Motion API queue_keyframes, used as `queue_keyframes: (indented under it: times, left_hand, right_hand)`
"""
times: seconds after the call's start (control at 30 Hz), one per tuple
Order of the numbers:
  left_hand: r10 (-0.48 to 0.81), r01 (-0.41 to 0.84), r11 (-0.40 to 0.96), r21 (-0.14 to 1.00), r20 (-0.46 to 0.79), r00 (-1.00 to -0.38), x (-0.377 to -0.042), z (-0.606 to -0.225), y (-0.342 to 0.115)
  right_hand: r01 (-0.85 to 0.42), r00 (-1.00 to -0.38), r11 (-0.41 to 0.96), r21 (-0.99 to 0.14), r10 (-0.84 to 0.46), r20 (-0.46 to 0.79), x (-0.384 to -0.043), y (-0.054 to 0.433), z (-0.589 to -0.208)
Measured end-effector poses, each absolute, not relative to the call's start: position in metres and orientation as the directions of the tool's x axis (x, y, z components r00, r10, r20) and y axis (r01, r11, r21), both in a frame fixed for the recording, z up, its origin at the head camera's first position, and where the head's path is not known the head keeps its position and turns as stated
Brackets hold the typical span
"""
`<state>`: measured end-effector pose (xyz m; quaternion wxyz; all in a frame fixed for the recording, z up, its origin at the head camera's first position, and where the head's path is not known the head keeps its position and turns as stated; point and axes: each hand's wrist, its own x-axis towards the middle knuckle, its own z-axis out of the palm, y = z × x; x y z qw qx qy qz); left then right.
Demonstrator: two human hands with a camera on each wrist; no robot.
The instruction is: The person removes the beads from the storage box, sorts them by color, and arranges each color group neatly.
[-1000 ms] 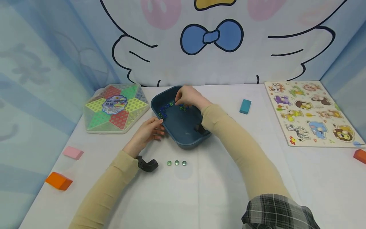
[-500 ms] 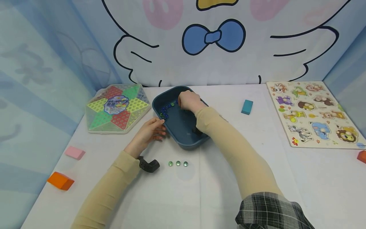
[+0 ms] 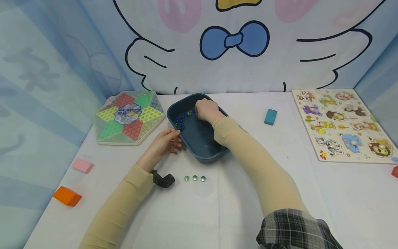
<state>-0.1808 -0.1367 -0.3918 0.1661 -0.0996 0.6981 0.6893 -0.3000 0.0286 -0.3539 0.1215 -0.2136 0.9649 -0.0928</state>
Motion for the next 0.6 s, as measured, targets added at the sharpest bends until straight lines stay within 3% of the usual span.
queue_keyframes:
  times: [0.43,0.6]
  left_hand:
    - [0.093,-0.359,0.022,0.933,-0.36,-0.929,-0.18,-0.393,-0.134]
    - [0.092,-0.367,0.029,0.93,-0.368,-0.925,-0.179,-0.393,-0.136]
  right_hand:
    - [-0.381,-0.871,0.879,-0.285,-0.445,-0.207,-0.297,0.031,-0.336]
    - [-0.358,-0.857,0.853,-0.379,-0.461,-0.23,-0.292,0.036,-0.32]
